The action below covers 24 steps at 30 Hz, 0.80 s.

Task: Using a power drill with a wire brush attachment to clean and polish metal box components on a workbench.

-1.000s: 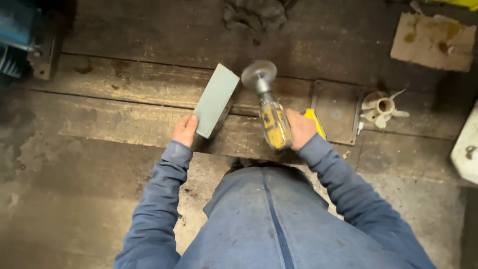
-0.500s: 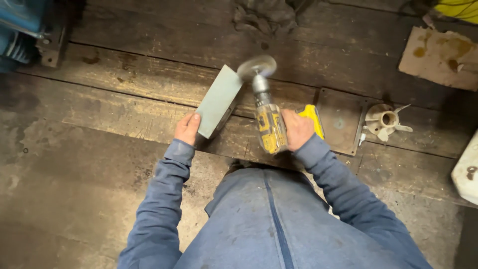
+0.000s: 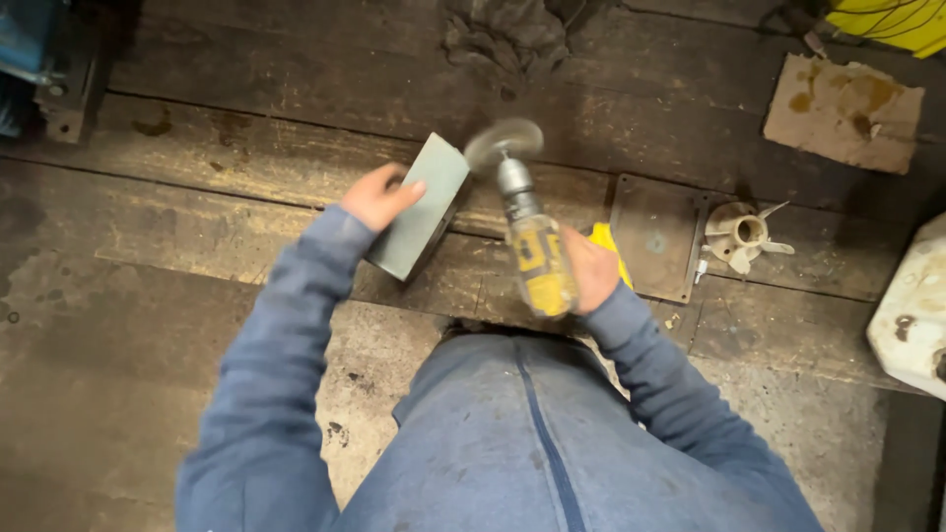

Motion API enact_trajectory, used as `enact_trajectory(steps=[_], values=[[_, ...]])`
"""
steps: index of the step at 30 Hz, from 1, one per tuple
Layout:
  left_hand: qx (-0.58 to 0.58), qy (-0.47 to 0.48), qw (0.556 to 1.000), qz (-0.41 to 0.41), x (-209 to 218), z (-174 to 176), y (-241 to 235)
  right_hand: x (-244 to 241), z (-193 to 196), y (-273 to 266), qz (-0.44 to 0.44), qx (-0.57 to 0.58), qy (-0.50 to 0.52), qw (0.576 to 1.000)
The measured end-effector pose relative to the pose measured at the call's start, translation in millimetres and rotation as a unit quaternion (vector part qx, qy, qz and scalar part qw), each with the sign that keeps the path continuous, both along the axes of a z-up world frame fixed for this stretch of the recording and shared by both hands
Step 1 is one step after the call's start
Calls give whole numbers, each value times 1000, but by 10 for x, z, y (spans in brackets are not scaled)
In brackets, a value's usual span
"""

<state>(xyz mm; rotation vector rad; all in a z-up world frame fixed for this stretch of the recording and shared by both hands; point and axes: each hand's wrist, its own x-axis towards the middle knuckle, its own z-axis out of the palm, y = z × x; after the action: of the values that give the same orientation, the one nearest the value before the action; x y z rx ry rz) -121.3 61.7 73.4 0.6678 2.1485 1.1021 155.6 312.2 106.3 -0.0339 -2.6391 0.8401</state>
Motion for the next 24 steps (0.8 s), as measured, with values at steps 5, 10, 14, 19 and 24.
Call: enact_trajectory(steps=[5,10,14,19,24], values=[[-125,104,986,31,-109,69,672,467,-270,-30,-65,-195,6,979],[-41,161,985,43,232,223,597,683,-365,52,-112,-203,-18,973],[81,149,979,113,743,398,274,720,-461,111,-127,-165,-11,978],[173,155,961,153,1305,-638,-239,637,-165,59,-95,-183,-36,978],[276,116,927,226,1756,-790,-489,650,-31,17,19,-149,-60,987]])
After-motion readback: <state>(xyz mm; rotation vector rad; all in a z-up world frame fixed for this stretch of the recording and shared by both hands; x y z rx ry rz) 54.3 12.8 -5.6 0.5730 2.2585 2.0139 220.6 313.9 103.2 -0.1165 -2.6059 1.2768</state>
